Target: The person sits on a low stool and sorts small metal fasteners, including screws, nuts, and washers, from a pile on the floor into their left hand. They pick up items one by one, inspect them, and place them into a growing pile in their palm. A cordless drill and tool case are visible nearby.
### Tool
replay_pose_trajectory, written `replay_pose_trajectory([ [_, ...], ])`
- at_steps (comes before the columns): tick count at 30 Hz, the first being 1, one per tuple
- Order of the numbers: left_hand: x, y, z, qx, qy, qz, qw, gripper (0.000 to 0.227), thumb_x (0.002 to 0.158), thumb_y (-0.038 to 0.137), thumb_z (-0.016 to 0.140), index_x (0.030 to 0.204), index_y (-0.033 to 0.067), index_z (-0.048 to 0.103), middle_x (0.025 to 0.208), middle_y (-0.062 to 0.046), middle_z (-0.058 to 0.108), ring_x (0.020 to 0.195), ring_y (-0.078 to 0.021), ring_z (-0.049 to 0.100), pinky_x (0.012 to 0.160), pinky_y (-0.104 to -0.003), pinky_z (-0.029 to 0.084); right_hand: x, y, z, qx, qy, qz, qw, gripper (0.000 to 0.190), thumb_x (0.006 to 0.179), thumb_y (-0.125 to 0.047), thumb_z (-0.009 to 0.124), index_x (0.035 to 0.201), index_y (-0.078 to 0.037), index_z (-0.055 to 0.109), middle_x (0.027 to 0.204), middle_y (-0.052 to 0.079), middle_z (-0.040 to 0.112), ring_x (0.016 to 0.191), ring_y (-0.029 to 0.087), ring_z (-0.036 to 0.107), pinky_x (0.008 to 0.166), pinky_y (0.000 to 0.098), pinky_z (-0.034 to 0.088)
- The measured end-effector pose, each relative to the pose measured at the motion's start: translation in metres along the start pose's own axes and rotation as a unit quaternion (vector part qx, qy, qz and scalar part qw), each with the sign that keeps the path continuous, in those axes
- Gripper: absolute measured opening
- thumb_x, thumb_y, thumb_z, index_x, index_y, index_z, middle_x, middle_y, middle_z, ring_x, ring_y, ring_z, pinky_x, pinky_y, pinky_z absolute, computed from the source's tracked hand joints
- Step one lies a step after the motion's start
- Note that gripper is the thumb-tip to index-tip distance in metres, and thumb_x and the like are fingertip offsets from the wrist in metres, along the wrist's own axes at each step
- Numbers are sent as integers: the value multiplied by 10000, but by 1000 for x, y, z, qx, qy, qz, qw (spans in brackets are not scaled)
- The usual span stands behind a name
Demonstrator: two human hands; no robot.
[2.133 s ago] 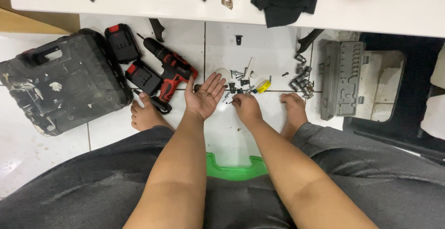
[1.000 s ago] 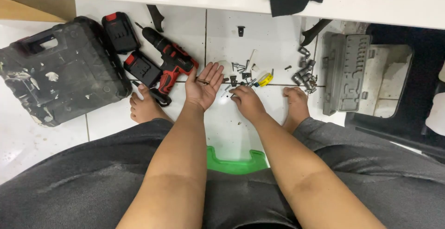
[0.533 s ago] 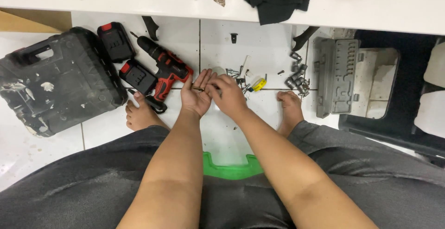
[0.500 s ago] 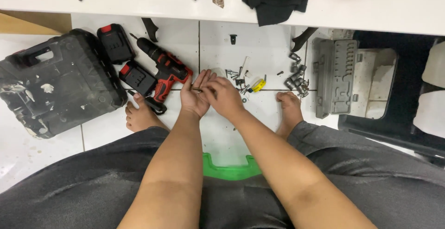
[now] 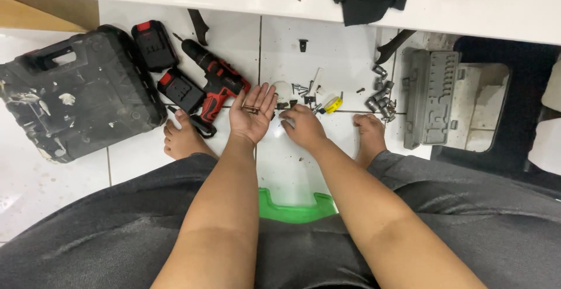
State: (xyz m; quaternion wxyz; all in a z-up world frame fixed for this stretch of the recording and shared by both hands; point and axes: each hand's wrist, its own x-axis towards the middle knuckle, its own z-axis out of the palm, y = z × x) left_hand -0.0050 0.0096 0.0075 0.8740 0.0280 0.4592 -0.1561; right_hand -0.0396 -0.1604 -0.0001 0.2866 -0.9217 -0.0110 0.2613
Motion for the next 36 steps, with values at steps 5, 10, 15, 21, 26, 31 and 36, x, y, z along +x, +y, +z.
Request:
replay_pose_trajectory([
  [5,3,4,-8,-7,1,4,1000,429,929,376,633,1172,24,671,1368,-190,620,1280,-389,588,1121,-535,473,8,13,25,-74,6,5,997,166,952,-254,661,1080,-209,757,1110,50,650,1166,287,591,1003,407,506],
  [10,-4,10,-8,-9,2,5,1000,471,938,409,603,1213,31,658,1396,-187,600,1303,-383,569,1135,-528,457,11,15,30,-108,45,5,993,123,955,-228,674,1025,-185,765,1084,38,654,1153,257,598,990,384,510],
  [15,3,13,-16,0,-17,6,1000,487,936,402,590,1236,25,658,1407,-188,593,1315,-382,560,1146,-514,449,2,-19,1,95,166,-66,979,106,991,-197,659,1012,-98,689,1033,85,620,1080,326,617,974,439,517],
  [21,20,3,-21,35,-36,-10,999,486,916,367,622,1213,-15,667,1395,-210,598,1316,-414,549,1143,-534,440,5,-55,13,122,226,-163,953,115,881,-175,753,980,-126,723,879,87,686,896,307,678,846,412,556],
  [26,16,1,-18,22,-16,-9,1000,372,894,336,640,965,-22,711,1267,-220,673,1250,-418,602,1096,-555,481,1,-62,6,121,213,-162,956,100,904,-175,730,992,-130,738,929,78,690,932,296,675,865,411,551],
  [31,23,5,-22,-10,-2,-7,1000,315,883,309,659,809,8,713,1207,-214,701,1219,-397,628,1091,-536,511,21,-26,-2,138,237,-66,959,128,965,-167,651,1063,-116,715,948,116,680,966,350,663,855,452,561],
  [36,3,10,-12,-10,8,-4,1000,309,867,316,683,862,9,721,1205,-215,703,1222,-401,625,1100,-545,492,35,-7,6,18,103,29,994,200,917,-220,698,1098,-146,736,1111,95,680,1140,346,623,953,442,551],
])
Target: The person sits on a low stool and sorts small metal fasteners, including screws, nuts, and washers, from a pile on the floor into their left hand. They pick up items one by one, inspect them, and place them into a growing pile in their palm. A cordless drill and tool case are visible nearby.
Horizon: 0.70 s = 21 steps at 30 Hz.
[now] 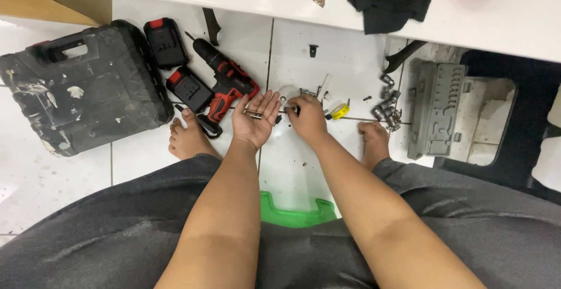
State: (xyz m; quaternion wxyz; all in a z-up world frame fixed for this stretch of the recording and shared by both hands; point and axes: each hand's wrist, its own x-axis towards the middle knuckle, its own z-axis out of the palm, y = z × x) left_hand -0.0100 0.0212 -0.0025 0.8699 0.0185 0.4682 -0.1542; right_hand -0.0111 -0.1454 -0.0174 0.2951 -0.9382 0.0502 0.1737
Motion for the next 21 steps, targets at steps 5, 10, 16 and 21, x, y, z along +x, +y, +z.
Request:
replay_pose_trajectory([
  [5,1,4,-7,3,1,2,1000,338,864,343,670,860,11,731,1199,-215,708,1216,-395,633,1100,-535,494,15,6,24,-39,-31,-5,999,305,860,-372,738,1094,-177,734,1117,85,670,1165,338,610,967,470,516],
  [10,6,9,-13,7,5,-4,1000,360,855,366,676,895,13,735,1196,-215,708,1206,-397,638,1094,-546,498,23,18,42,-92,-27,13,995,291,808,-356,736,1060,-212,718,1098,56,667,1179,321,604,955,477,499],
  [16,2,12,-10,13,1,1,1000,357,851,364,673,932,24,743,1197,-206,710,1213,-391,634,1108,-531,487,14,5,26,-75,-20,2,997,137,876,-303,653,964,-239,737,1087,14,653,1156,273,597,946,462,478],
  [21,-2,10,-6,11,-4,1,1000,367,848,380,671,950,33,739,1200,-204,710,1210,-392,636,1115,-533,480,8,1,13,-85,-21,-58,995,192,1006,-233,585,1105,-173,738,1148,49,681,1215,256,583,1005,454,461],
])
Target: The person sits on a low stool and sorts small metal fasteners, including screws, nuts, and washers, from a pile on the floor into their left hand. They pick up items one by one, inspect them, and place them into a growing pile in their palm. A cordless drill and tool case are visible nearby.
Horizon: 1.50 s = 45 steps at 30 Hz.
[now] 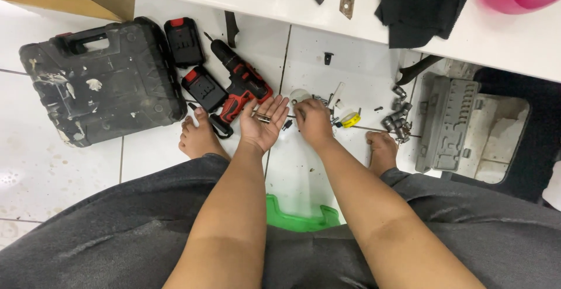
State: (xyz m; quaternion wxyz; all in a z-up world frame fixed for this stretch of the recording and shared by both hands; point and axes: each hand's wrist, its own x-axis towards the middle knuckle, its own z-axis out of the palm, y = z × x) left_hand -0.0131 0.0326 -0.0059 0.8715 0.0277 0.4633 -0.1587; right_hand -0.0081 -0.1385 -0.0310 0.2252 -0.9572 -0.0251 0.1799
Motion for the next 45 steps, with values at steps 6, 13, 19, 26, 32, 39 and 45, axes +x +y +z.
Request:
replay_pose_trajectory([
  [6,7,-4,2,21,-22,-10,999,467,913,399,590,1221,61,686,1363,-177,631,1268,-360,605,1120,-485,475,-6,-19,-22,229,157,26,960,148,998,-136,644,1101,-42,695,919,108,695,915,243,659,783,366,558],
  [13,28,-13,4,65,-40,-5,997,504,931,443,562,1295,111,670,1365,-106,649,1213,-290,651,1050,-417,534,-26,-75,-45,434,144,132,879,185,981,-126,634,1114,-51,739,913,110,707,904,160,628,789,317,565],
  [19,21,-30,24,4,-55,13,998,509,956,425,549,1309,67,629,1464,-153,553,1340,-362,541,1145,-487,442,-35,-61,-26,480,118,169,853,168,904,-193,768,1039,-94,771,888,56,755,804,95,609,724,259,533],
  [26,27,-41,30,11,-36,8,999,476,926,440,616,1186,43,652,1389,-177,612,1287,-370,588,1145,-504,448,-40,-38,-38,386,70,91,915,143,881,-208,792,1023,-215,802,1023,8,760,912,111,653,822,284,553],
  [32,26,-37,31,-15,-6,8,1000,462,912,422,648,1191,53,643,1368,-170,624,1261,-349,610,1122,-505,485,-31,-14,-52,375,119,175,903,223,902,-214,737,1103,-123,766,1002,69,736,906,176,656,828,345,566],
  [39,9,-30,31,0,22,3,1000,455,913,417,656,1180,48,641,1380,-181,612,1278,-358,592,1135,-505,467,-5,27,-23,181,66,206,960,265,904,-234,723,1115,-76,757,1033,129,761,934,255,730,794,363,602],
  [45,10,-23,23,33,31,-11,999,549,889,458,672,1225,28,617,1398,-206,592,1293,-378,576,1137,-514,458,9,15,-35,106,48,176,978,211,910,-217,721,1067,-84,764,994,121,772,936,291,739,773,408,614],
])
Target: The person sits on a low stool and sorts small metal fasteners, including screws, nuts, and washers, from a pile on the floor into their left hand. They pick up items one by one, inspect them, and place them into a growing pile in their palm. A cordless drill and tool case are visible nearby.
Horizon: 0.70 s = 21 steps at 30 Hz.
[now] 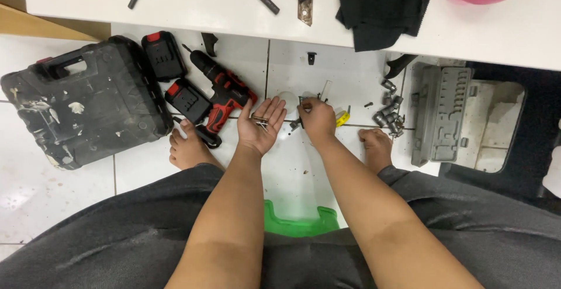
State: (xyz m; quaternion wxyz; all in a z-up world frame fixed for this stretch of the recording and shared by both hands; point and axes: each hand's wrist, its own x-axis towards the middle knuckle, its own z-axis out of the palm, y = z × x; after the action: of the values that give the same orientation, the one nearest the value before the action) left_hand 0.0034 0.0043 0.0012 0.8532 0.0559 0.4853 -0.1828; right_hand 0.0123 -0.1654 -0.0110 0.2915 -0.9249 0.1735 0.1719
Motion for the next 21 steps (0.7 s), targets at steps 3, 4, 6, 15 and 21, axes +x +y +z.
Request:
replay_pose_trajectory([
  [3,-7,-1,3,14,-1,-6,1000,553,880,444,685,1223,13,630,1394,-212,593,1295,-381,572,1138,-509,460,-3,-11,-7,19,15,8,1000,265,945,-209,704,1097,4,743,1001,214,753,942,342,724,777,445,613],
  [4,-7,-2,3,12,1,-6,1000,553,880,444,685,1223,13,630,1394,-212,593,1295,-381,572,1138,-509,460,2,-6,-2,18,12,7,1000,265,945,-209,704,1097,4,743,1001,214,753,942,342,724,777,445,613],
  [6,-6,-2,7,7,-12,-1,1000,571,901,444,659,1266,6,618,1402,-216,586,1306,-389,561,1150,-508,442,12,4,7,0,11,9,1000,258,900,-185,702,1092,-18,746,970,181,755,914,319,726,742,431,622],
  [15,-6,-1,11,24,-30,4,999,604,948,484,560,1347,32,599,1442,-186,565,1343,-356,537,1176,-469,408,0,8,-4,142,-3,-80,987,244,911,-166,717,1117,-39,746,958,156,744,904,265,703,719,385,606],
  [21,46,-6,-23,71,-71,-22,995,625,954,553,508,1362,95,626,1433,-96,592,1001,-224,665,1047,-398,545,-30,-43,-44,80,-24,-286,955,161,917,-131,702,1050,-89,782,1024,163,732,1006,354,673,835,462,602],
])
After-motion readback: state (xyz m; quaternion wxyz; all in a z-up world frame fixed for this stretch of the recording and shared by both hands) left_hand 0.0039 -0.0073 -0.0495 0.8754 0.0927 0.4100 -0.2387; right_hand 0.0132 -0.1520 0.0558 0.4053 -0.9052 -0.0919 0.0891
